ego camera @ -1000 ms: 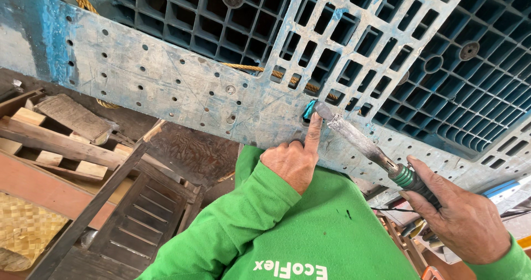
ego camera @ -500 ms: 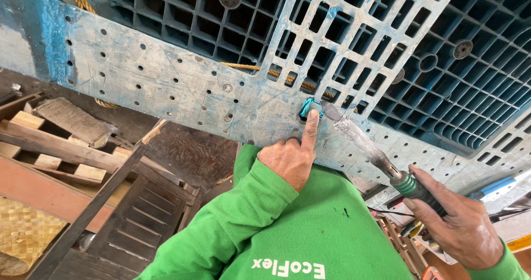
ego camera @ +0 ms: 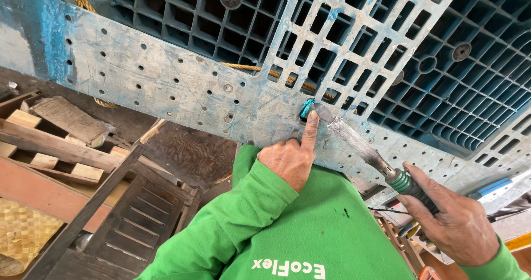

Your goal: The person uses a soldering iron to melt and fuse a small blue plastic patch onto a damaged area of a large blue plastic pallet. They then use a hand saw to trim the excess material around the patch.

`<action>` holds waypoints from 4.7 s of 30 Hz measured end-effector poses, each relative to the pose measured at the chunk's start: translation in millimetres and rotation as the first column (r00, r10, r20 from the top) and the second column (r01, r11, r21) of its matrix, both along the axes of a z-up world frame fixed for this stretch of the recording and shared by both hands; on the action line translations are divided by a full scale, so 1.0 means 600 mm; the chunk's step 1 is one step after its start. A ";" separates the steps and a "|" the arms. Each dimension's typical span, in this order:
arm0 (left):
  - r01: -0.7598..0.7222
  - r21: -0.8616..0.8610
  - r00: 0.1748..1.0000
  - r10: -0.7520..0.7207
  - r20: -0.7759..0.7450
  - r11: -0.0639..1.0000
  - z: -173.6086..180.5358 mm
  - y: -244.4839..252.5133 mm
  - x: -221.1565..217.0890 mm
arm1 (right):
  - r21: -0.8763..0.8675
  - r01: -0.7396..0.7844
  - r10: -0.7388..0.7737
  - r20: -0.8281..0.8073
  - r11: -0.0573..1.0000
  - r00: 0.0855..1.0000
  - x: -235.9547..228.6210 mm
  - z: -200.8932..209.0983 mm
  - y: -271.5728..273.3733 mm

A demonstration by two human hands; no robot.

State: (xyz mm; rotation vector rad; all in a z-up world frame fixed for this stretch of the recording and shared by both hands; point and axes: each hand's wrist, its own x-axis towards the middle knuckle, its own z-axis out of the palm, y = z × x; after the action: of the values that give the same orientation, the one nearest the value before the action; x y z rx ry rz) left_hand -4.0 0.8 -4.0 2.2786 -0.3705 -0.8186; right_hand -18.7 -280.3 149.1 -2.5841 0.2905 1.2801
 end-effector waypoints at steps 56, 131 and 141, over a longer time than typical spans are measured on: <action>-0.053 -0.096 0.895 0.090 0.436 0.994 -0.018 0.010 -0.001 | 0.159 0.148 -0.165 0.095 0.976 0.982 -0.028 -0.014 -0.005; 0.042 0.005 0.907 -0.040 0.419 0.999 -0.012 0.007 -0.005 | 0.168 0.227 -0.251 0.143 0.959 0.957 -0.086 -0.047 -0.016; 0.052 -0.001 0.909 -0.047 0.414 0.999 -0.011 0.013 0.001 | 0.154 0.196 -0.219 0.149 0.968 0.964 -0.074 -0.044 -0.005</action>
State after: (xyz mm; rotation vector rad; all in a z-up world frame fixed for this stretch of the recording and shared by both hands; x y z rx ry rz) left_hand -3.1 8.5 -10.3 2.4331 -0.6240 -0.3440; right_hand -63.4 -283.3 123.0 -2.4479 0.4138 0.9718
